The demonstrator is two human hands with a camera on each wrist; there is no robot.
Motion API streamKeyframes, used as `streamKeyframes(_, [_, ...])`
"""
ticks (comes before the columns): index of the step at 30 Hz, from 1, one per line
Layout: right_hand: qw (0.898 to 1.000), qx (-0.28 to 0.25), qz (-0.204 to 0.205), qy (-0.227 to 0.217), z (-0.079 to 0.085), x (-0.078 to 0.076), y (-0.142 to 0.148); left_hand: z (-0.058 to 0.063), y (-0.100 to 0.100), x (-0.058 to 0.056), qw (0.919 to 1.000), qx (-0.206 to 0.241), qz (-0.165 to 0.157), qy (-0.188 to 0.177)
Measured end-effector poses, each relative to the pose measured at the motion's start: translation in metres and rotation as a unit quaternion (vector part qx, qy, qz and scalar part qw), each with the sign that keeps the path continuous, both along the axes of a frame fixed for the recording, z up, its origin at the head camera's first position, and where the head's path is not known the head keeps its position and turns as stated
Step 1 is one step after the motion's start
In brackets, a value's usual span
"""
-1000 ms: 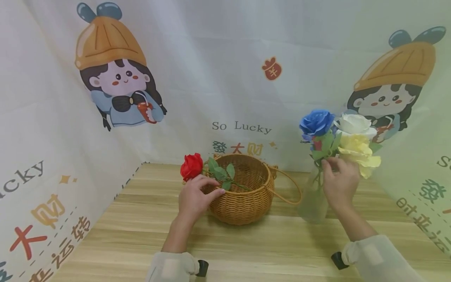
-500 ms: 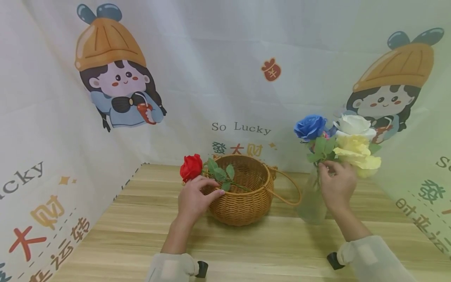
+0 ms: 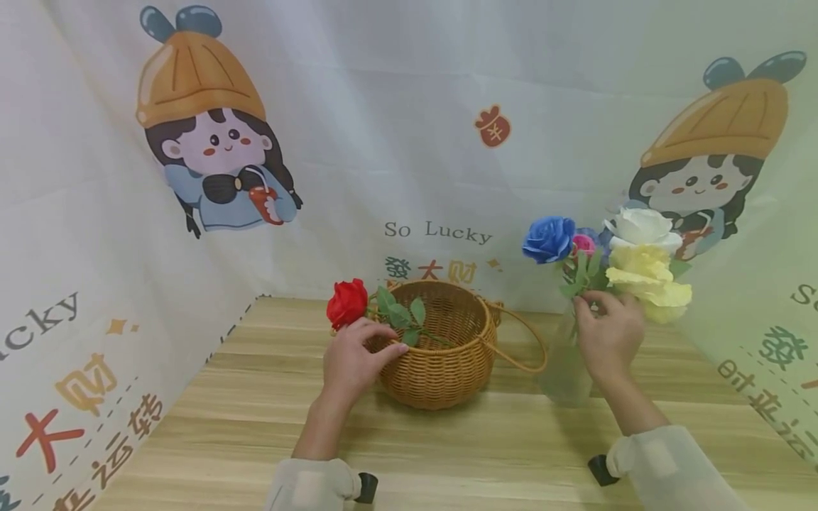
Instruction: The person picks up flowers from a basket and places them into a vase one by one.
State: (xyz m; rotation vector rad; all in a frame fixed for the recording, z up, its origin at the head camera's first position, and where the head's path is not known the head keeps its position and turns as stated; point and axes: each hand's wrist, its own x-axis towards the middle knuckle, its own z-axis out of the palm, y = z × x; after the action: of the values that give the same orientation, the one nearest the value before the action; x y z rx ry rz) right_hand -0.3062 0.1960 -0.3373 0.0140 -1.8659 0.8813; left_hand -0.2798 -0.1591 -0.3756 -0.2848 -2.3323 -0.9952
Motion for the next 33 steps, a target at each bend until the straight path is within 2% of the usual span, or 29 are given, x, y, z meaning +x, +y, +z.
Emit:
streamKeyframes(14, [0.999, -0.022, 0.018, 0.019, -0.008, 0.006, 0.001, -0.001, 0.001, 0.0, 1.0, 0.001, 0.001, -0.001])
streamKeyframes(25, [0.999, -0.043, 0.018, -0.015, -0.015, 0.018, -0.002, -0.001, 0.0, -0.002, 1.0, 0.0, 0.0, 0.001])
streamKeyframes(33, [0.998, -0.048, 0.041, -0.012, -0.024, 0.022, -0.011, -0.001, 0.0, -0.001, 1.0, 0.0, 0.0, -0.006])
